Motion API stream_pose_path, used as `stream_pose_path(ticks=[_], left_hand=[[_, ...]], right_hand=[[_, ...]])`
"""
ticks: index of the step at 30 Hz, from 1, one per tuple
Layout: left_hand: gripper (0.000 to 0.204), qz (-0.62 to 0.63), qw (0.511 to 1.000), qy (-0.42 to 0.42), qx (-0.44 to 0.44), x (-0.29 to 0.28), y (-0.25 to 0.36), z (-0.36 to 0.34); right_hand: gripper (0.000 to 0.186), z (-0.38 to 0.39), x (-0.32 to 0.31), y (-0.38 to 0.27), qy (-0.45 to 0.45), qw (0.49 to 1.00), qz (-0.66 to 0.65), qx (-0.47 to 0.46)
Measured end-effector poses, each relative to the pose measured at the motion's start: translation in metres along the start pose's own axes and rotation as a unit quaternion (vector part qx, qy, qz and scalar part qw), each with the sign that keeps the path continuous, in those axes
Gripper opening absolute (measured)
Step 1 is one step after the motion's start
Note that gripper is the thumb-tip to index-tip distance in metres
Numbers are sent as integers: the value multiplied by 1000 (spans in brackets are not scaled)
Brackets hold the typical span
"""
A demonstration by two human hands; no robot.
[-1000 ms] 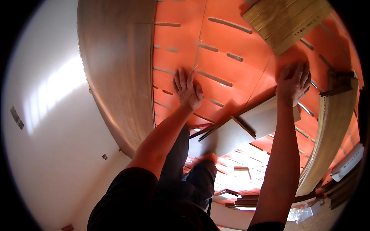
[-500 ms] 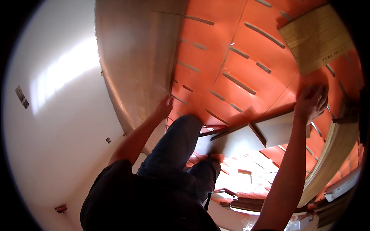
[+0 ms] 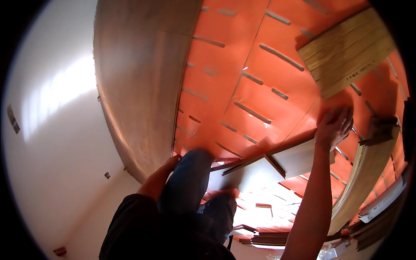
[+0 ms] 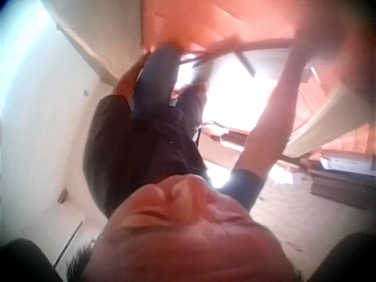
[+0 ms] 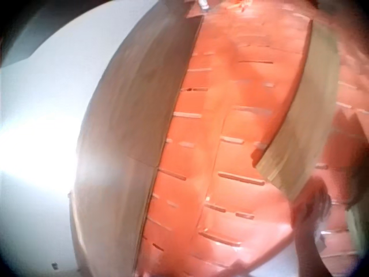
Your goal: The person installs wooden floorboards onto an orange underlayment by using a utility knife to trim the edges and align them into place.
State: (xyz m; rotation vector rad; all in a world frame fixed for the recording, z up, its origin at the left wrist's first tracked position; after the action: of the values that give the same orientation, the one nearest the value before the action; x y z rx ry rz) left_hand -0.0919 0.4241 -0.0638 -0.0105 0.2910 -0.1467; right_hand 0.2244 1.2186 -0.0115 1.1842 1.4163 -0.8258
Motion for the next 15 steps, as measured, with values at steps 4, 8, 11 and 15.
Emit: stream_pose_path(ticks=[4, 8, 11, 15], left_hand=[[37, 82, 996, 25, 24, 14, -20, -11], [36, 197, 979, 39, 46, 21, -64, -15], [34, 165, 984, 34, 56, 26, -55, -25], [33, 119, 992, 45, 26, 31, -59, -29]], right_hand=[[53, -3, -5, 2, -7, 1000, 6, 4], [53, -3, -3, -1, -18, 1000, -12, 11], [51, -6, -8, 4, -32, 999, 1, 21], [50, -10, -12, -1, -32, 999, 5, 20]])
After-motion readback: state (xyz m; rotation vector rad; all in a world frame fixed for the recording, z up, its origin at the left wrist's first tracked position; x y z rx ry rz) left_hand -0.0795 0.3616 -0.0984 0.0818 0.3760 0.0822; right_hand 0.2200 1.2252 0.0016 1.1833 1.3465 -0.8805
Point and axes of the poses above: each hand's wrist, its own z-axis away from the middle knuckle, its own x-axis out of the palm, y = z × x, the point moved 10 cm from there along -z, towards the middle knuckle, and after that the axes turned 15 degrees about z, right-handed, at the moved point
